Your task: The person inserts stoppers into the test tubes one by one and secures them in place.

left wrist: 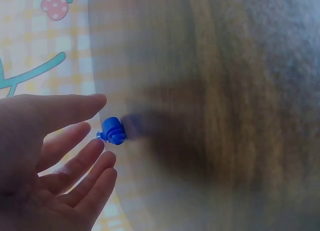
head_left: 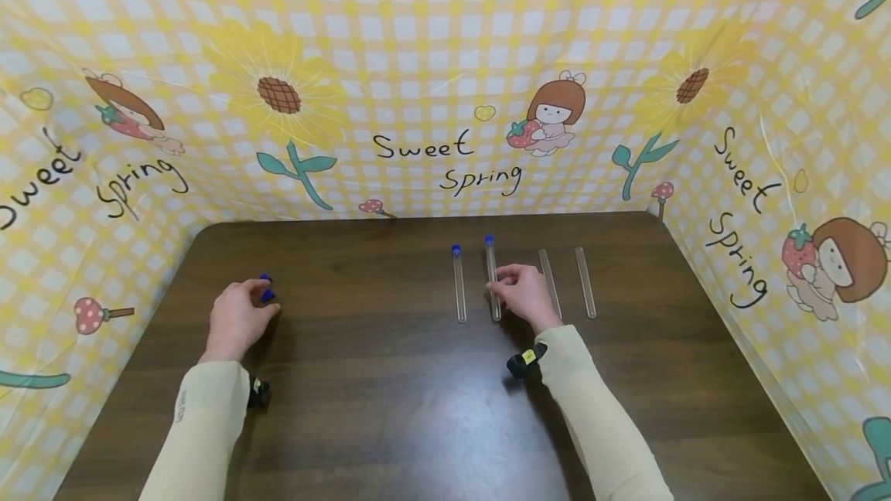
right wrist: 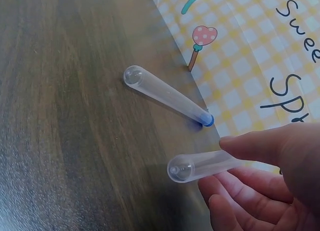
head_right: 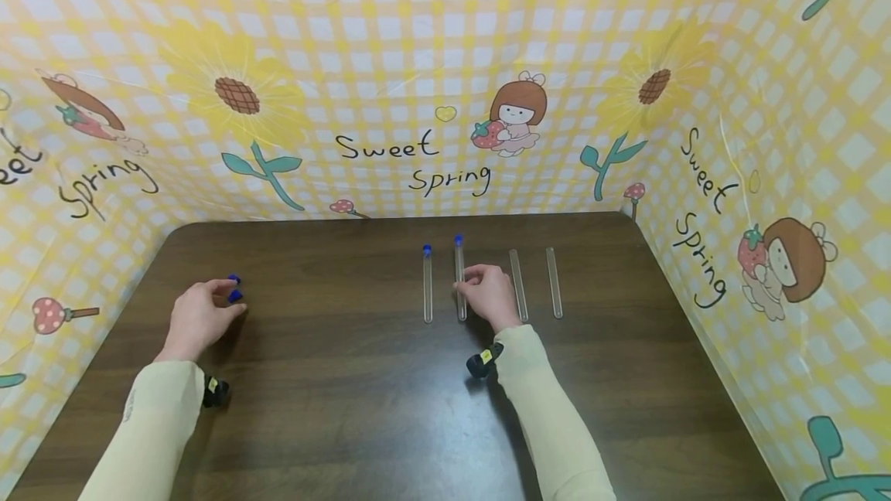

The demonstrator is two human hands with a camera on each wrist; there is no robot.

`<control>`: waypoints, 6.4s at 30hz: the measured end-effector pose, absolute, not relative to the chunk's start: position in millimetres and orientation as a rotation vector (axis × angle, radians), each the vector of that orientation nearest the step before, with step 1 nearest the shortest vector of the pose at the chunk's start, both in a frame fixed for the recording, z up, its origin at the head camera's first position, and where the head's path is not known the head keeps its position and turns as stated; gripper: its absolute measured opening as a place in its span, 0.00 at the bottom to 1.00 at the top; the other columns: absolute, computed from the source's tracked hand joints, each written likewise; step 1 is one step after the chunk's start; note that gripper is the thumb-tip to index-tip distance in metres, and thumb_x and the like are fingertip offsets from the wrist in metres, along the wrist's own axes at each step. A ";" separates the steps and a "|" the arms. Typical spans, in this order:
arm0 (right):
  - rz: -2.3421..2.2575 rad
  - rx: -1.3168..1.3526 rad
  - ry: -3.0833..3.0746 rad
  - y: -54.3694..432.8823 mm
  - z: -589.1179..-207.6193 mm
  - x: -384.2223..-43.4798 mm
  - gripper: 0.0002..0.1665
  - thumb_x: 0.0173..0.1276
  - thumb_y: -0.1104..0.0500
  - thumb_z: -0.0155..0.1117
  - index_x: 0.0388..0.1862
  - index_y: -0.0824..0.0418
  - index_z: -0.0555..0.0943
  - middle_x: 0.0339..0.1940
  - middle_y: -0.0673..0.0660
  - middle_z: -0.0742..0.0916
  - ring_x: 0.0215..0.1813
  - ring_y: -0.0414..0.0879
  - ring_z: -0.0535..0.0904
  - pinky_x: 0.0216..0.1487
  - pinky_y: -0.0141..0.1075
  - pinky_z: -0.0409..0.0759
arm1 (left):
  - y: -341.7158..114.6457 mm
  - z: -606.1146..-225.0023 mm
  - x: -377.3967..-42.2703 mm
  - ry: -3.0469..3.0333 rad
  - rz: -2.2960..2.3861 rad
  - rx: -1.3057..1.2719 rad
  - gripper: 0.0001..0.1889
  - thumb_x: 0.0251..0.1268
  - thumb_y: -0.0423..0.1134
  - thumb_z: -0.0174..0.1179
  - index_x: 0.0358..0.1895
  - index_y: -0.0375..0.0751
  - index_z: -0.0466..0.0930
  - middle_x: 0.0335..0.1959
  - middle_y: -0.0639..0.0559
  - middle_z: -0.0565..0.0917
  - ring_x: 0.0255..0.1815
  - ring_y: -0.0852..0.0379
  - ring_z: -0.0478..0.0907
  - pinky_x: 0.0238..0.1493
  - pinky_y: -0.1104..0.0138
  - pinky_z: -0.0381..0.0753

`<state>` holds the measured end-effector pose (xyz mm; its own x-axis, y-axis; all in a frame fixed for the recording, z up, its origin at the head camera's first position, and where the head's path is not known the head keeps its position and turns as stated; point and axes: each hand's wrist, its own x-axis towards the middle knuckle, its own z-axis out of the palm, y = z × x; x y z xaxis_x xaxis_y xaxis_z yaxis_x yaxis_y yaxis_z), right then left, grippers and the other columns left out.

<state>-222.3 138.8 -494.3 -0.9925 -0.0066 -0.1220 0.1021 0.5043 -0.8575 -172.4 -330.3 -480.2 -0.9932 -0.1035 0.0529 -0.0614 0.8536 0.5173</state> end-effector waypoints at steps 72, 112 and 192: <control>-1.289 0.052 2.790 129.7 -497.0 -228.1 0.22 0.64 0.50 0.76 0.50 0.64 0.87 0.31 0.54 0.86 0.29 0.46 0.79 0.30 0.38 0.77 | -313.1 -490.6 -182.6 -2.846 -0.836 0.166 0.13 0.70 0.34 0.64 0.50 0.27 0.85 0.40 0.34 0.86 0.44 0.34 0.81 0.48 0.42 0.76; -1.402 0.111 2.883 164.9 -479.7 -221.9 0.25 0.70 0.46 0.70 0.56 0.62 0.85 0.43 0.59 0.87 0.46 0.54 0.82 0.47 0.48 0.78 | -268.9 -487.1 -189.9 -2.678 -1.022 0.118 0.10 0.65 0.31 0.69 0.45 0.29 0.85 0.37 0.36 0.88 0.38 0.42 0.85 0.41 0.50 0.83; -1.027 0.244 2.936 212.6 -499.1 -216.7 0.25 0.66 0.60 0.73 0.58 0.71 0.80 0.37 0.62 0.87 0.40 0.58 0.82 0.45 0.53 0.77 | -215.2 -485.0 -191.8 -2.702 -1.194 0.005 0.09 0.65 0.36 0.71 0.44 0.36 0.86 0.40 0.41 0.89 0.41 0.46 0.87 0.47 0.52 0.85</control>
<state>-216.7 212.6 -499.1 -0.9876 0.1400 -0.0715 0.1540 0.7713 -0.6176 -191.8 -215.2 -485.0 -0.9825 -0.0785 0.1692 0.0723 0.6759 0.7335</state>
